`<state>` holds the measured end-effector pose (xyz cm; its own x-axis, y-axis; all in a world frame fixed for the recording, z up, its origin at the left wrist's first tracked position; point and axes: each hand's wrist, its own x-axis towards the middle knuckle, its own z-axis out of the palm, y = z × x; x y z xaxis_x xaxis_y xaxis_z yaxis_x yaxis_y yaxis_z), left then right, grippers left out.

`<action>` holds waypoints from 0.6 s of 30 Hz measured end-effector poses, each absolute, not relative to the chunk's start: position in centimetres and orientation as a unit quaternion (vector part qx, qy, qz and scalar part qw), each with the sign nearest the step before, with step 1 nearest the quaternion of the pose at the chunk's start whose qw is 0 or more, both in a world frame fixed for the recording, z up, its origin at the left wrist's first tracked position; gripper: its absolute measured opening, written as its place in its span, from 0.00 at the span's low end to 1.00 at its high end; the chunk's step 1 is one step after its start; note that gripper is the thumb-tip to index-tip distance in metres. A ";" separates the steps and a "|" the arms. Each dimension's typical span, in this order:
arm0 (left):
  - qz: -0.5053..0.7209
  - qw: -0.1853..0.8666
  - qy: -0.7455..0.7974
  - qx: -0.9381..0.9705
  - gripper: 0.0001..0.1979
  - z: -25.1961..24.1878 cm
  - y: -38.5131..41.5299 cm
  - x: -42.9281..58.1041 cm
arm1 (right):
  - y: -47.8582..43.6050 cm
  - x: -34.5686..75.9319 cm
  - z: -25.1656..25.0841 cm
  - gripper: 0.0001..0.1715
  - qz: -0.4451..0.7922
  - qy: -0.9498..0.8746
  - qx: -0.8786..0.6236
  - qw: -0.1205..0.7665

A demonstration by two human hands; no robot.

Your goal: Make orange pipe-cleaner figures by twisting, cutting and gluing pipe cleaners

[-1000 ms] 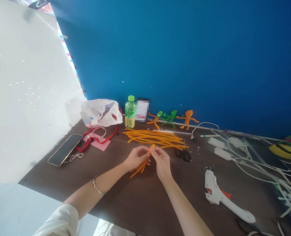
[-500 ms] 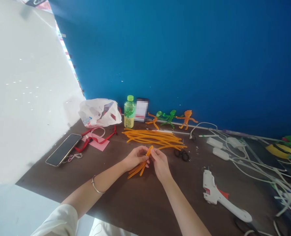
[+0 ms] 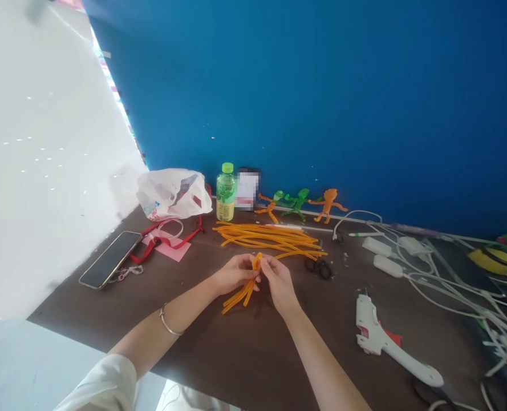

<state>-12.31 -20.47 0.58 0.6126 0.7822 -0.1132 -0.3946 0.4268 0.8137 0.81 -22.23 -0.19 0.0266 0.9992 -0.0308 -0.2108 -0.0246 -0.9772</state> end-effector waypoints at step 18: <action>0.397 0.705 0.309 0.501 0.18 -0.6 -20.6 -11.8 | -22.8 0.5 0.7 0.14 0.570 -0.377 -0.423 0.596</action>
